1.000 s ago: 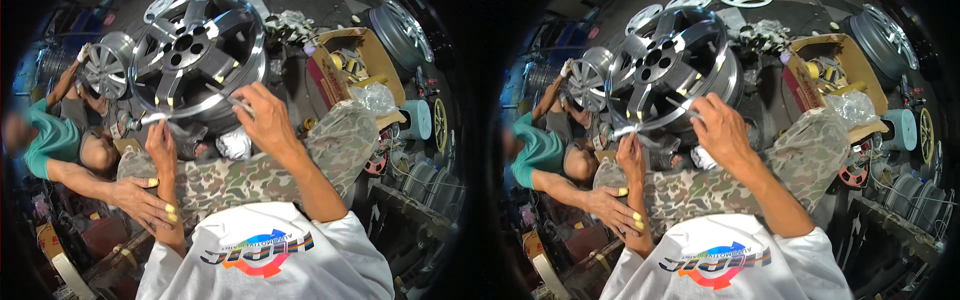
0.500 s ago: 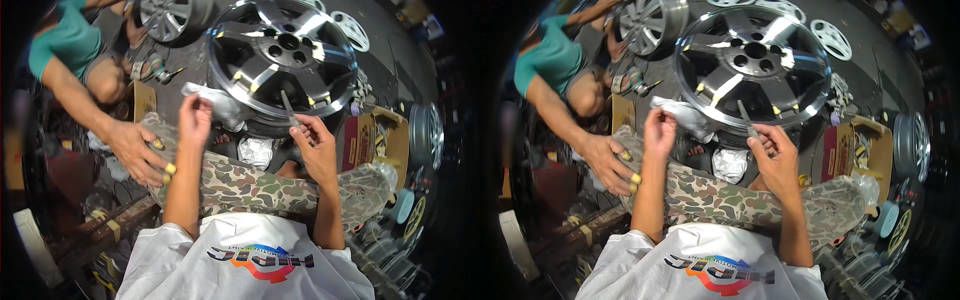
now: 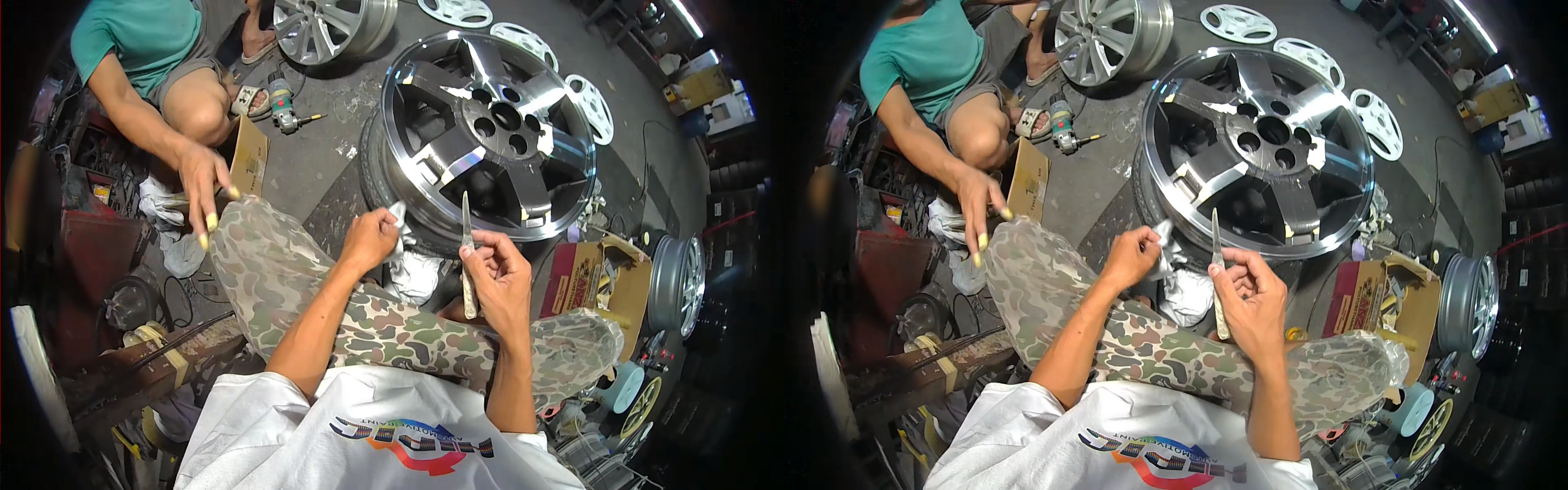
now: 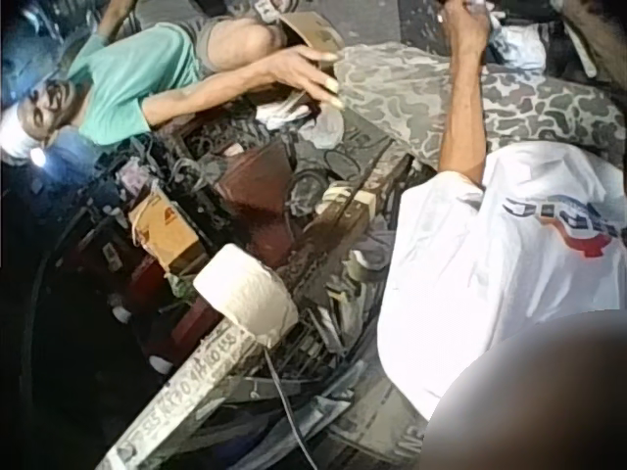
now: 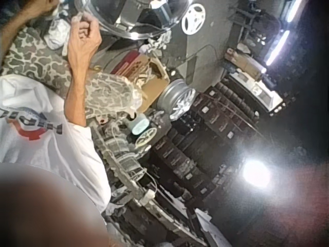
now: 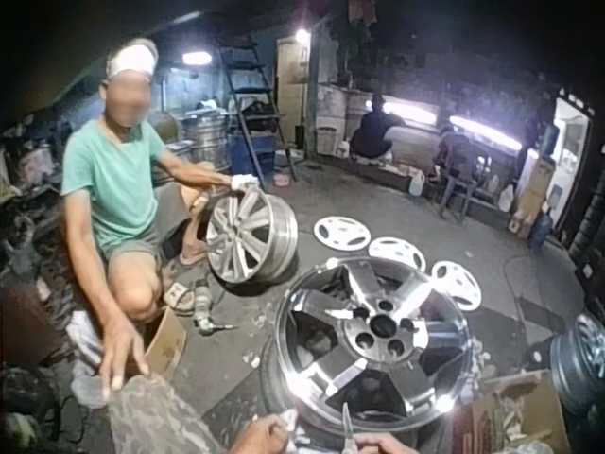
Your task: Cleaning and taping sections of an automotive wheel rim for repair or painting.
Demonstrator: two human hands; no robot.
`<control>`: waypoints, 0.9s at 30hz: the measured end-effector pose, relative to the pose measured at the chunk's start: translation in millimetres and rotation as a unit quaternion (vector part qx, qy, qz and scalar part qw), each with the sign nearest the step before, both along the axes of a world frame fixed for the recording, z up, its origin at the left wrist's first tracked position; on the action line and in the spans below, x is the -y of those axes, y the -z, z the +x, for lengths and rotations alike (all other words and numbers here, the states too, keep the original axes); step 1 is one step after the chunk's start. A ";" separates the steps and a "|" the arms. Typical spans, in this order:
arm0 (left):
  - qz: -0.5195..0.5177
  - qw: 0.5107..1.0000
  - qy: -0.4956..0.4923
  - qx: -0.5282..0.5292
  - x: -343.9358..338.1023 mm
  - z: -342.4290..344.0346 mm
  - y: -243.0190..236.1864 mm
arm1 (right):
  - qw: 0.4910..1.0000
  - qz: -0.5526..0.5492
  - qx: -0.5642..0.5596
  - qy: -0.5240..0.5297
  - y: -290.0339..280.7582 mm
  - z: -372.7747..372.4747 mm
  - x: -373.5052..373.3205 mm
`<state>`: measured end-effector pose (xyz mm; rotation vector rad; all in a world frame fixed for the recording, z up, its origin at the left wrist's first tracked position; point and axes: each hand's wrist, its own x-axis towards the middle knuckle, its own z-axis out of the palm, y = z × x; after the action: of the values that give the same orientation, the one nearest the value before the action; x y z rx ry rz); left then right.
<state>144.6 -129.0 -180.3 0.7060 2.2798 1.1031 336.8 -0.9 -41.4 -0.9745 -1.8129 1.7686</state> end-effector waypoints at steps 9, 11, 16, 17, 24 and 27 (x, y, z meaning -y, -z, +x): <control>0.041 0.994 -0.100 0.019 -11.8 7.9 -13.5 | 0.998 -0.058 -0.035 0.004 17.4 -9.0 21.9; 0.066 0.992 -0.101 0.030 -13.8 2.0 -14.9 | 0.998 -0.056 -0.023 0.018 21.5 -17.3 26.2; 0.141 0.975 -0.121 0.121 -13.9 -0.2 -17.1 | 0.999 -0.028 -0.001 0.017 27.6 -30.4 27.0; 0.152 0.971 -0.120 0.141 -12.8 0.3 -16.3 | 1.000 -0.025 0.008 0.016 29.2 -32.1 27.8; 0.143 0.978 -0.118 0.099 -11.6 0.4 -17.6 | 0.999 -0.037 0.008 0.014 32.3 -34.9 29.9; 0.147 0.977 -0.117 0.101 -12.8 0.1 -19.4 | 0.999 -0.035 0.011 0.011 32.2 -37.0 29.6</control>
<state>144.7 -116.2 -160.9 0.4141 2.0849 1.5700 299.8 -30.5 -73.6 -1.0424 -1.7571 1.8254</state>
